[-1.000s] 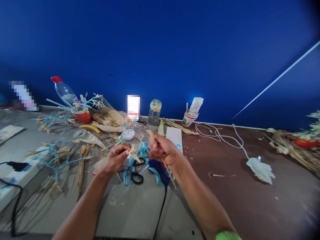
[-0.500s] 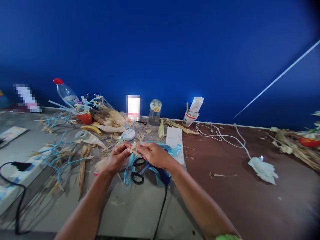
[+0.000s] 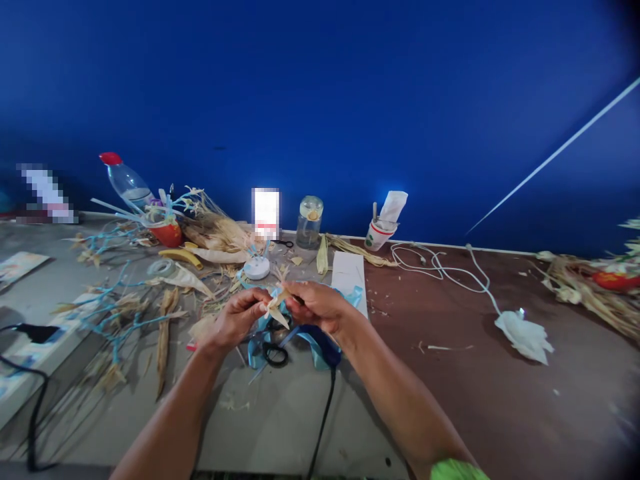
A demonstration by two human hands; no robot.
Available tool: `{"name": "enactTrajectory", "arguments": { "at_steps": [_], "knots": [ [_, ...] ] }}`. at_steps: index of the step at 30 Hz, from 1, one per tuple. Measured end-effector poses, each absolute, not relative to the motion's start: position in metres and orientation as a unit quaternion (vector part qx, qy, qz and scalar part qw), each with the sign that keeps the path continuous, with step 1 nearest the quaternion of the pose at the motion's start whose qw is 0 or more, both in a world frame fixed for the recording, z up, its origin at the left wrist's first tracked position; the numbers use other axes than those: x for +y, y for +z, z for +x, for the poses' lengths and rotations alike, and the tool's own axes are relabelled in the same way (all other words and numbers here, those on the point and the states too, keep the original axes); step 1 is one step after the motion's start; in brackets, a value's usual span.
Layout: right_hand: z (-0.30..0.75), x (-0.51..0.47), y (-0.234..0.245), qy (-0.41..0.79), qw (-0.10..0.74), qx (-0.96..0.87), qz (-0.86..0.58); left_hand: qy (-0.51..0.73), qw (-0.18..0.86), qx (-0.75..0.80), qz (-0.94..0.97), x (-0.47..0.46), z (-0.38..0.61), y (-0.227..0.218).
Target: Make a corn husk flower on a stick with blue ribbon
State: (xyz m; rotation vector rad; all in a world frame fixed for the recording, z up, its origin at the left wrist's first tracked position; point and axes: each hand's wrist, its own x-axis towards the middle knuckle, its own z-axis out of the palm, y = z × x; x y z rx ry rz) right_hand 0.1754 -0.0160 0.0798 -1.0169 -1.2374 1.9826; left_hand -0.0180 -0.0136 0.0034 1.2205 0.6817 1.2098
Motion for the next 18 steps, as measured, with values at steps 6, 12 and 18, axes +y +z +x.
{"name": "enactTrajectory", "arguments": {
  "at_steps": [6,12,18],
  "knots": [
    [0.218,-0.013,0.109,0.725,0.440,-0.375,-0.374,0.622,0.604,0.307,0.392,-0.009,-0.016,0.011],
    [0.187,-0.056,0.082,0.573,0.269,-0.585,-0.506,0.663,0.599,0.288,0.345,-0.009,-0.012,0.017],
    [0.167,-0.079,0.068,0.346,0.184,-0.754,-0.527,0.661,0.616,0.216,0.370,-0.012,-0.011,0.023]
  ]
}}
